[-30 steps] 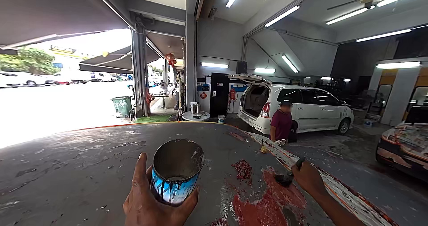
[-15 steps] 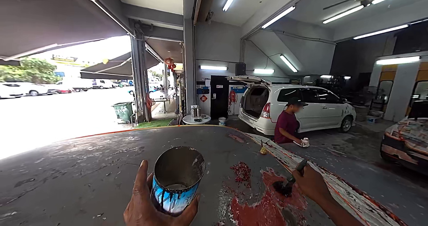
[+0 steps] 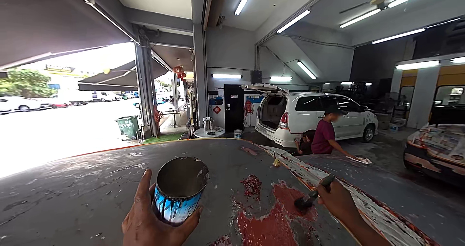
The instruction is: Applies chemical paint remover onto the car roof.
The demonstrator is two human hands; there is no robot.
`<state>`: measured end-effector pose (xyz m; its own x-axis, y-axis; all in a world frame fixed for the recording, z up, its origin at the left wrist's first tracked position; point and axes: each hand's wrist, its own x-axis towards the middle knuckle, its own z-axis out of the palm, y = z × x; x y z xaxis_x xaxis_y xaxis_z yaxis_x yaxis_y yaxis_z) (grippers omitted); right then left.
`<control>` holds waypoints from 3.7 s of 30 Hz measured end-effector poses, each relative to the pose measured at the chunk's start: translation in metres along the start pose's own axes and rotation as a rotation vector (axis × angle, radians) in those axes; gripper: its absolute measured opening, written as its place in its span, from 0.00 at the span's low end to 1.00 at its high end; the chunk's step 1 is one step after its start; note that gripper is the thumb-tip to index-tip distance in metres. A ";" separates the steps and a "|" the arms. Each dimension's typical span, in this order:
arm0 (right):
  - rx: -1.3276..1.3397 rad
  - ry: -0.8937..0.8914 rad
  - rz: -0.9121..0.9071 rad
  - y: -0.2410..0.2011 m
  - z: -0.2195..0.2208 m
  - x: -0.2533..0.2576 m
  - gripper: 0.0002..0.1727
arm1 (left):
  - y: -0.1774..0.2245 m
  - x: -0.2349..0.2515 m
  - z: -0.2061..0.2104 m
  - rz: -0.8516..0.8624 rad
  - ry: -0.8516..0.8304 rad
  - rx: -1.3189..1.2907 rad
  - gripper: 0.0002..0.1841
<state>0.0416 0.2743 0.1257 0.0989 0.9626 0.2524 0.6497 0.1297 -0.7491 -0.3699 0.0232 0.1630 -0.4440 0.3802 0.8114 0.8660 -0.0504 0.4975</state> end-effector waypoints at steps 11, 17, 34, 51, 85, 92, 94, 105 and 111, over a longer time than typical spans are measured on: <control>-0.005 -0.163 -0.100 0.008 -0.018 0.022 0.17 | 0.061 0.031 0.033 -0.020 -0.231 0.094 0.75; 0.058 -0.186 -0.213 -0.012 -0.022 0.035 0.15 | 0.126 0.044 0.086 0.049 -0.622 0.382 0.75; 0.009 -0.315 -0.300 -0.004 -0.002 0.044 0.17 | 0.176 0.047 0.182 0.199 -0.857 0.725 0.73; -0.024 -0.329 -0.275 0.007 0.003 0.041 0.19 | 0.178 0.052 0.198 0.277 -0.852 0.771 0.72; -0.038 -0.360 -0.263 0.010 -0.011 0.043 0.17 | 0.154 0.055 0.088 -0.044 -0.577 0.542 0.76; 0.261 -0.263 -0.269 -0.034 0.032 0.056 0.15 | 0.163 0.044 0.086 -0.040 -0.584 0.518 0.77; 0.215 -0.282 -0.234 -0.040 0.051 0.068 0.18 | 0.166 0.041 0.086 -0.029 -0.585 0.520 0.77; 0.079 -0.510 -0.239 0.028 -0.025 0.061 0.13 | 0.165 0.029 0.085 0.035 -0.530 0.453 0.77; 0.134 -0.436 -0.206 0.066 -0.045 0.057 0.12 | 0.170 0.018 0.083 0.064 -0.541 0.428 0.78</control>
<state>0.1236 0.3269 0.1182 -0.3643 0.9198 0.1456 0.5170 0.3298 -0.7899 -0.2119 0.0987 0.2368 -0.3085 0.8011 0.5128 0.9505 0.2385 0.1992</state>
